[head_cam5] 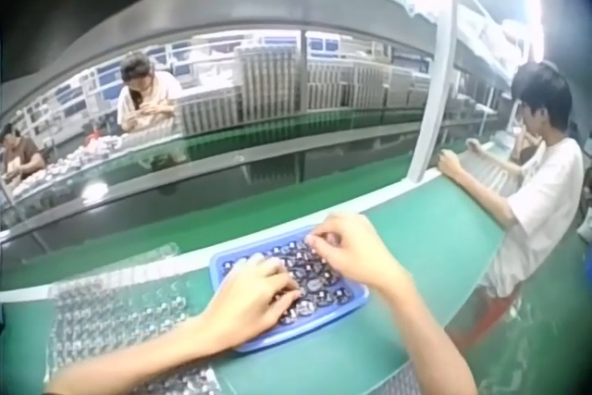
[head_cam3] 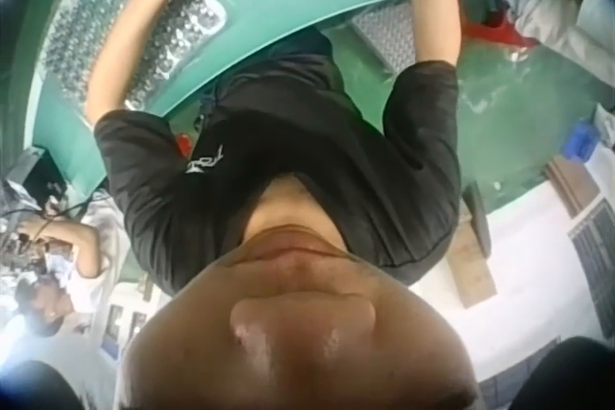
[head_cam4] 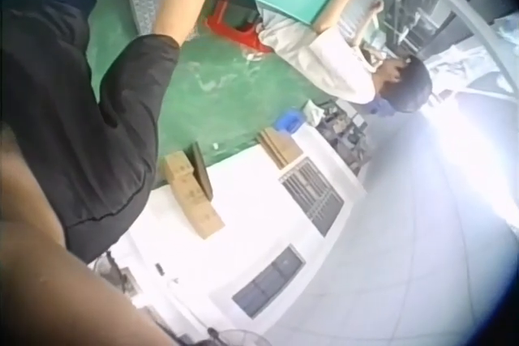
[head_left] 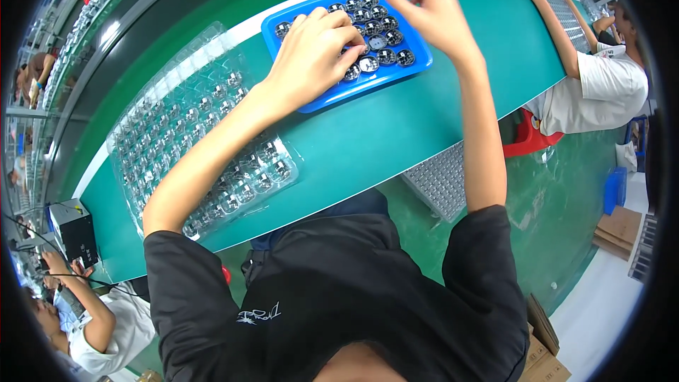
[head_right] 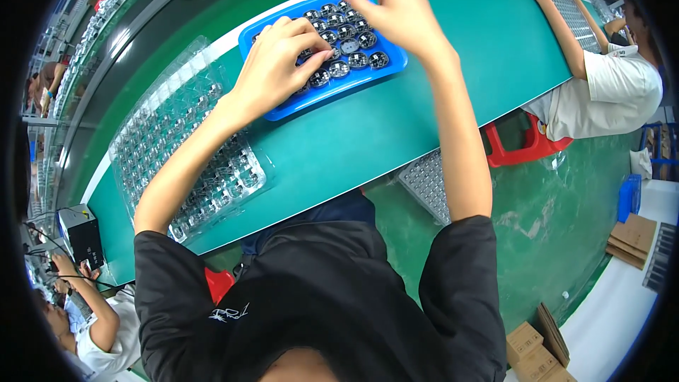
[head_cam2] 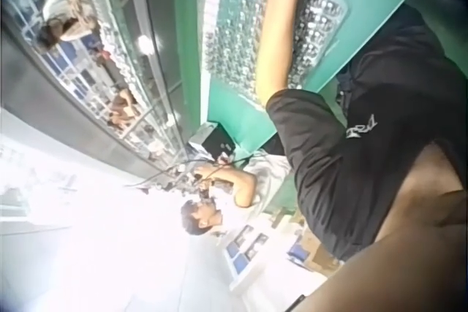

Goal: Sorting and placing small electronic components from a blue tray into a plastic blister sheet for packaging or further assembly.

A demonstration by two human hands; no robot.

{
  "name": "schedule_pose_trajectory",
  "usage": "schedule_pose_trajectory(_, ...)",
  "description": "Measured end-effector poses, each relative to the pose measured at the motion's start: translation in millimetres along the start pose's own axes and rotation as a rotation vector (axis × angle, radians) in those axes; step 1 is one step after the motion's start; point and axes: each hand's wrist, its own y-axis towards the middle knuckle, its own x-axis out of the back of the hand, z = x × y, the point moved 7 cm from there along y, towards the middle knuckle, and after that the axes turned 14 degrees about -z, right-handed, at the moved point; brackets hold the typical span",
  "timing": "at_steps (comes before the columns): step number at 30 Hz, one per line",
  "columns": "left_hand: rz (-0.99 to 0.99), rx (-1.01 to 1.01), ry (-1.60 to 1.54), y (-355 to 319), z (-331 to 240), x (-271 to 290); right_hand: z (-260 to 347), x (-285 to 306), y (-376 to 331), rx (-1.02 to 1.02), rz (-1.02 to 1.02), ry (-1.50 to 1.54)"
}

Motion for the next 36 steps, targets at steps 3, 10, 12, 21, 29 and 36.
schedule_pose_trajectory(3, -0.033, -0.009, 0.028, 2, 0, 0, 10, 35, -10, -0.092, -0.1, 0.108)
schedule_pose_trajectory(10, -0.033, 0.007, 0.036, -1, 1, -5, -8, 61, -51, -0.294, -0.179, 0.221)
schedule_pose_trajectory(12, -0.031, 0.017, 0.042, -1, 1, -5, -26, 55, -64, -0.418, -0.182, 0.217)
schedule_pose_trajectory(21, 0.002, 0.041, 0.073, 2, -1, -6, -62, 41, -98, -0.574, -0.28, 0.326)
schedule_pose_trajectory(29, 0.008, -0.036, 0.088, 5, -3, -5, -66, 37, -102, -0.563, -0.247, 0.29)
schedule_pose_trajectory(36, 0.002, -0.114, 0.112, 6, -6, -6, -69, 31, -104, -0.539, -0.248, 0.226)
